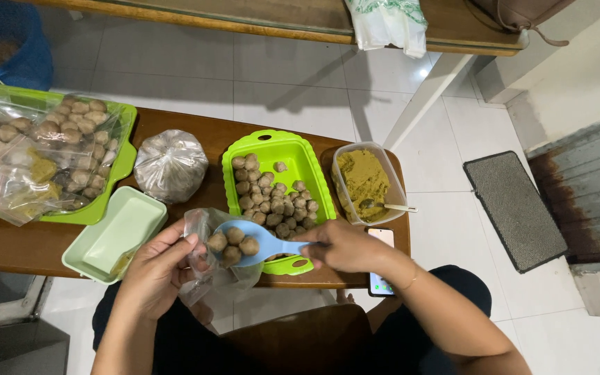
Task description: The person scoops meatballs from a tray and places them into a plastic bag.
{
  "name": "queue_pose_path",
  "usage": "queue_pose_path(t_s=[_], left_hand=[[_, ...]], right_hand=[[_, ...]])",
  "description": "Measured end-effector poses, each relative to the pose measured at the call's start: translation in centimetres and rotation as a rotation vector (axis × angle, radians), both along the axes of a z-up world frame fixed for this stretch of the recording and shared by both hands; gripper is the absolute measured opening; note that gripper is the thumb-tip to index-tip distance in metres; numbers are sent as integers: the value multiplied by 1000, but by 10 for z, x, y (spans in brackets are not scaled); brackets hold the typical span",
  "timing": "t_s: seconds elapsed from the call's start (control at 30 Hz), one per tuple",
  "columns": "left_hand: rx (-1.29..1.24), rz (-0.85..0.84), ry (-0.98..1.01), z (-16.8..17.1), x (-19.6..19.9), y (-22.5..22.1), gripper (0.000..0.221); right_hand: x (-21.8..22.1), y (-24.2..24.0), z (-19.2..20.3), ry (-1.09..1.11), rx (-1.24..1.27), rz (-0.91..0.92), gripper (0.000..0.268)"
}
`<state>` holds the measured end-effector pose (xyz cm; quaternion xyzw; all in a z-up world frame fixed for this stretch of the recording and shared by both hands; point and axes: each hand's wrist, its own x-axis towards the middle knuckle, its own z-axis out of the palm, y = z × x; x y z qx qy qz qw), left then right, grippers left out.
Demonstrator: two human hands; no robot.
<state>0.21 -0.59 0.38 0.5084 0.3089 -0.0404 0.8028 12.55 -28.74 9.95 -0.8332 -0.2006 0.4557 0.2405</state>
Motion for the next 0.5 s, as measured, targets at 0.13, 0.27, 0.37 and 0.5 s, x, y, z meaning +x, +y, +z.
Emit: queue_pose_path(t_s=[0.13,0.27,0.37,0.5], left_hand=[[-59,-7,-25,2,3,-9,49],[-70,-36,-12,4,6,-14,49],[-85,65,-74,1,6,-11,49],[-108,84,-50,-11,1,6,51]], right_hand=[[-15,30,14,-111,-151,119,35],[-32,52,-24,-266,-256,242,21],[-47,51,-91,-994,-140,450,54],[-36,34,-96,-1154,-302,477,25]])
